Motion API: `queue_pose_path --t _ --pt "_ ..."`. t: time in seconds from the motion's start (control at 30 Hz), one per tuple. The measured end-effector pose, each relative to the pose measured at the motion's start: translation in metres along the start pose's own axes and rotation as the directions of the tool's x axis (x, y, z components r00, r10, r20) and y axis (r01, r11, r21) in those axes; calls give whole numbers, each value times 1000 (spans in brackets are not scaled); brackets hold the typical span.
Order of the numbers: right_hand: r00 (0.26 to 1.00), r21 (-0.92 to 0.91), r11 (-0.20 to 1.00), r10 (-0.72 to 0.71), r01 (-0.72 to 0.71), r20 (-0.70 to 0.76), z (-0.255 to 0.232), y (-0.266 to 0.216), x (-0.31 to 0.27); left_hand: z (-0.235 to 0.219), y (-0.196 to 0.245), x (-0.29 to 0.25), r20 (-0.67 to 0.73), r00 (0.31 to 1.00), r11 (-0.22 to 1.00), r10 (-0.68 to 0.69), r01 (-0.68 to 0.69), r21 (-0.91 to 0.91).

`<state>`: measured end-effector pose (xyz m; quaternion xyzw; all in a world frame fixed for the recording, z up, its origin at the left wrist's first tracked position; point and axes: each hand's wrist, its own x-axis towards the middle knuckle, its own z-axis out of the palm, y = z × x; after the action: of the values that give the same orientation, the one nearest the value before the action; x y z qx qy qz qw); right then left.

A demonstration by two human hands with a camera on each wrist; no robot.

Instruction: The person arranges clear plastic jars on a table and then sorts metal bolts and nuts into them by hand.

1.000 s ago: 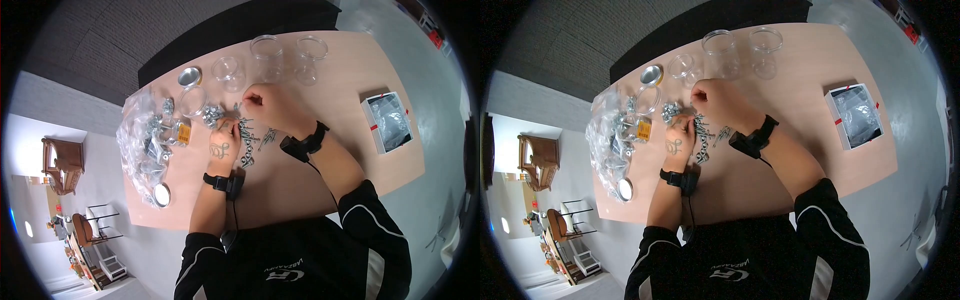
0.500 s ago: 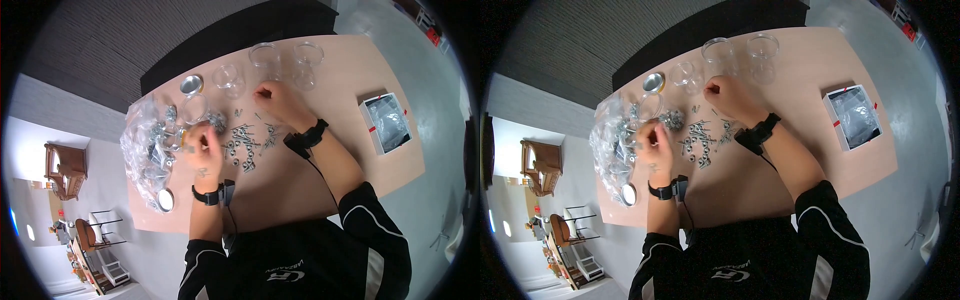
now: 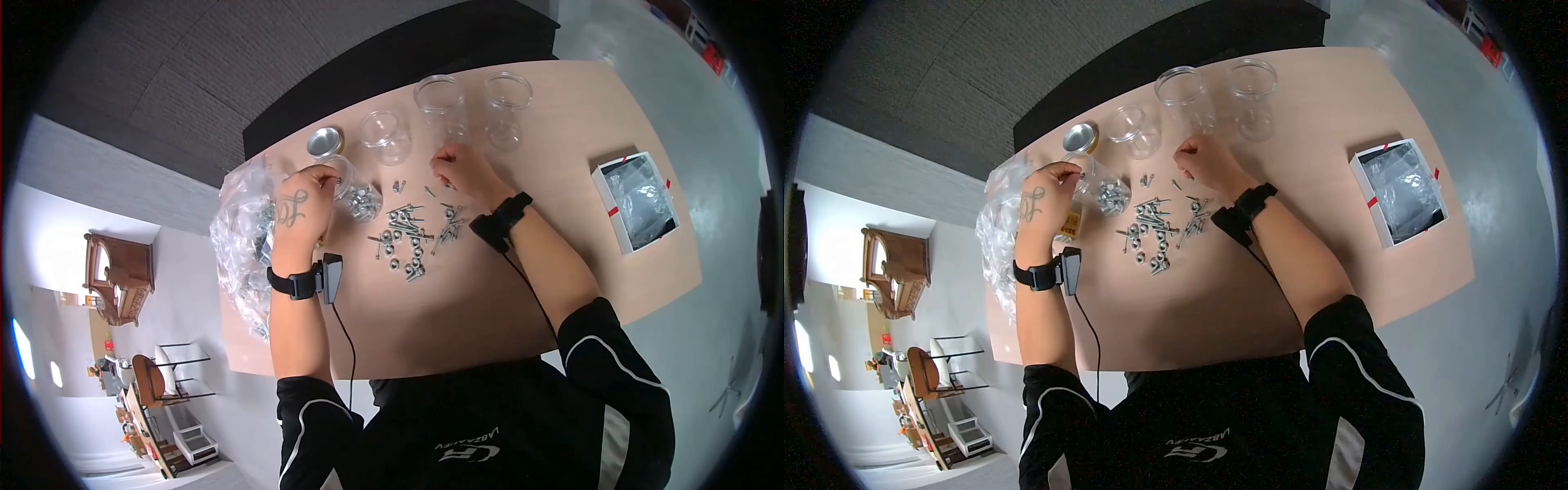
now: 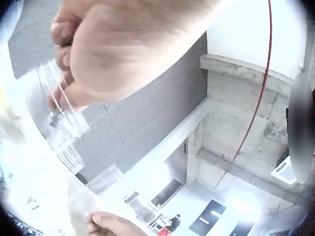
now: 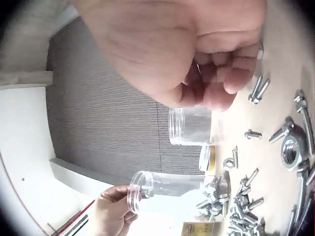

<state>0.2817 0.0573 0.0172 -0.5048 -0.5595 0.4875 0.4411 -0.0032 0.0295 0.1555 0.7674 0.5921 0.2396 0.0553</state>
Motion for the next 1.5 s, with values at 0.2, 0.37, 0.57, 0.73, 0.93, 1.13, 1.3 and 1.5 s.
queue_pose_path --t 0.2,0.37,0.57,0.73,0.93,1.13,1.3,1.5 --pt "996 195 977 83 -88 37 -4 19 10 4 -1 -5 -124 992 999 8 -13 -44" --pt "995 295 950 101 -102 20 -5 2 -3 14 -9 -35 -372 928 994 -21 -19 -104" --pt "990 533 835 122 -138 65 -5 9 5 69 -26 -58 -374 928 966 -14 -84 -243" --pt "995 672 739 99 -52 -32 -9 -2 -4 103 -44 -56 -206 953 847 -222 84 -525" --pt "984 722 692 135 -6 -120 -25 10 -8 123 -58 -45 -281 936 828 -213 20 -561" --pt "964 678 732 225 -72 -141 -32 19 -28 122 -78 -27 -298 922 873 -249 81 -482" --pt "963 617 784 212 -65 -167 -27 28 -28 142 -94 -34 -351 922 920 -162 13 -392" --pt "982 492 869 125 -40 -142 -24 30 -33 155 -67 -64 -413 902 944 -126 -18 -329"
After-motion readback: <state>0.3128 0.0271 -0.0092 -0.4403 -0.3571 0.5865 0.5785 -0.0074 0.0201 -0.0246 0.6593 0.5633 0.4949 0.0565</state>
